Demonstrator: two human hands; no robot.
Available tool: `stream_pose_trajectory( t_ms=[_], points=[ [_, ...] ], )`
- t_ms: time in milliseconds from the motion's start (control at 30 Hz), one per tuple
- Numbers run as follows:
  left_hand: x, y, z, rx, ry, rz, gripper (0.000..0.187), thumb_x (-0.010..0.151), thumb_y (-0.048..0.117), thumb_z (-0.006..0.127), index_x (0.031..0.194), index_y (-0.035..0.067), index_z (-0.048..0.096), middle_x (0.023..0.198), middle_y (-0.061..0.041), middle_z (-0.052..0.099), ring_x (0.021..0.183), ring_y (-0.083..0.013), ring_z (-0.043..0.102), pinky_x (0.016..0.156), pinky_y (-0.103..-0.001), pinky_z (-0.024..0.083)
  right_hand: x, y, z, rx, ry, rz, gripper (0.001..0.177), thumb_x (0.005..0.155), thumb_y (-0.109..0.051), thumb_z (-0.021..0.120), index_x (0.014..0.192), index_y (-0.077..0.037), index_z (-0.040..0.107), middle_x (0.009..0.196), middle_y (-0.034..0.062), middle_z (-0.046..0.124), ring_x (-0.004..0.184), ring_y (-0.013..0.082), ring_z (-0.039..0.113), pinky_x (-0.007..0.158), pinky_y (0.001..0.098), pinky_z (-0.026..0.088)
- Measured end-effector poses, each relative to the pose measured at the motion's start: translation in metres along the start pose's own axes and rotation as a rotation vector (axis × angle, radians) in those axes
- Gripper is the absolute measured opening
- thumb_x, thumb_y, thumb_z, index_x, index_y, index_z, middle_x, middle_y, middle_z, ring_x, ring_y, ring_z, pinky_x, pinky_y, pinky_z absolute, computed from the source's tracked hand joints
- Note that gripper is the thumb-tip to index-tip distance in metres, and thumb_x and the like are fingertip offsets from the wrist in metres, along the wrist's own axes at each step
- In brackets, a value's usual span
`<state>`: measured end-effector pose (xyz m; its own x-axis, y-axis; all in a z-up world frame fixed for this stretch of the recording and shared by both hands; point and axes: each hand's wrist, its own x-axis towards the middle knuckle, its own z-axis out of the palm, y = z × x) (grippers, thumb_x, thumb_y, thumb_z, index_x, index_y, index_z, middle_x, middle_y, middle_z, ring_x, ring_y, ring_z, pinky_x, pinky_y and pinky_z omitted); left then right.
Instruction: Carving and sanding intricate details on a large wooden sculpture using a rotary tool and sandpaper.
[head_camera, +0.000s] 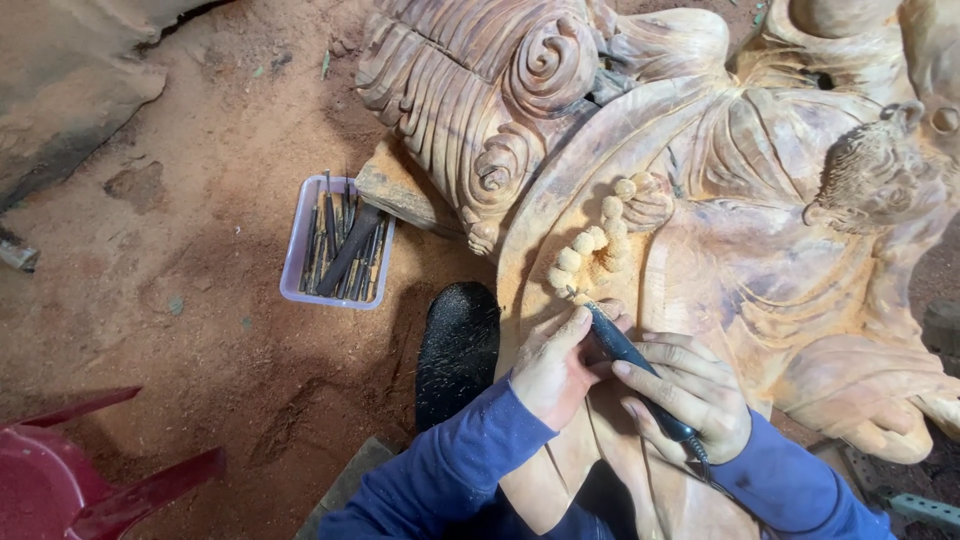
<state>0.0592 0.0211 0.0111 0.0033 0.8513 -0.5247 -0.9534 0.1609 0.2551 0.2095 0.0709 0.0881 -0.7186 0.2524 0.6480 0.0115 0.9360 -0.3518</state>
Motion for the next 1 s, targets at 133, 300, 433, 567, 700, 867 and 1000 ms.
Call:
stream_pose_trajectory(
  t_ms=[133,300,433,567,700,867,1000],
  points=[
    [0.003,0.0,0.003,0.006,0.006,-0.031,0.034,0.099,0.025,0.061,0.127,0.006,0.064,0.129,-0.016,0.069,0.115,-0.0357,0.067,0.092,-0.049,0.059,-0.001,0.001,-0.001,-0.018,0.013,0.016,0.026,0.094,-0.014,0.062,0.113,0.001,0.068,0.094,0.0111,0.075,0.091,0.0296,0.074,0.094,0.0452,0.06],
    [0.011,-0.001,0.0,0.014,-0.021,-0.102,0.044,0.099,0.032,0.059,0.133,0.004,0.063,0.131,-0.015,0.067,0.123,-0.029,0.064,0.1,-0.046,0.055,-0.003,0.003,-0.001,-0.038,0.017,0.029,0.026,0.094,-0.014,0.062,0.114,0.001,0.068,0.095,0.0097,0.077,0.091,0.0281,0.073,0.094,0.0447,0.059],
    [0.009,-0.003,-0.002,0.048,-0.006,-0.082,0.038,0.1,0.03,0.059,0.127,0.004,0.066,0.127,-0.015,0.07,0.117,-0.0259,0.067,0.094,-0.045,0.058,-0.003,-0.001,-0.004,-0.03,0.024,0.019,0.026,0.094,-0.013,0.06,0.114,0.003,0.067,0.097,0.0106,0.077,0.091,0.0284,0.074,0.094,0.0445,0.059],
    [-0.015,0.0,0.005,0.115,-0.089,0.054,0.018,0.1,0.022,0.064,0.109,0.008,0.069,0.112,-0.017,0.074,0.102,-0.0272,0.071,0.082,-0.039,0.057,-0.042,0.02,0.0,0.13,0.037,0.077,0.031,0.091,-0.02,0.067,0.114,0.0,0.068,0.106,0.0129,0.076,0.102,0.0303,0.075,0.104,0.0505,0.056],
    [-0.026,0.003,0.015,0.097,-0.113,0.128,0.016,0.1,0.019,0.064,0.107,0.006,0.069,0.111,-0.02,0.074,0.105,-0.0329,0.071,0.093,-0.05,0.058,-0.059,0.031,0.0,0.34,0.046,0.274,0.038,0.087,-0.019,0.072,0.117,0.002,0.068,0.117,0.0219,0.073,0.111,0.0341,0.074,0.115,0.0547,0.052],
    [-0.016,0.002,0.01,0.088,-0.051,0.124,0.01,0.099,0.018,0.066,0.104,0.011,0.071,0.108,-0.015,0.076,0.1,-0.0313,0.073,0.083,-0.049,0.06,-0.061,0.035,0.007,0.33,0.073,0.267,0.035,0.087,-0.015,0.071,0.116,0.003,0.069,0.118,0.0188,0.073,0.112,0.0324,0.073,0.117,0.055,0.051],
    [-0.015,0.004,0.009,0.087,-0.064,0.118,0.011,0.101,0.018,0.064,0.105,0.01,0.07,0.108,-0.014,0.075,0.096,-0.0314,0.073,0.077,-0.046,0.061,-0.056,0.035,0.007,0.317,0.057,0.265,0.034,0.088,-0.016,0.07,0.116,0.002,0.069,0.115,0.0174,0.074,0.107,0.0304,0.075,0.116,0.0549,0.051]
  ],
)
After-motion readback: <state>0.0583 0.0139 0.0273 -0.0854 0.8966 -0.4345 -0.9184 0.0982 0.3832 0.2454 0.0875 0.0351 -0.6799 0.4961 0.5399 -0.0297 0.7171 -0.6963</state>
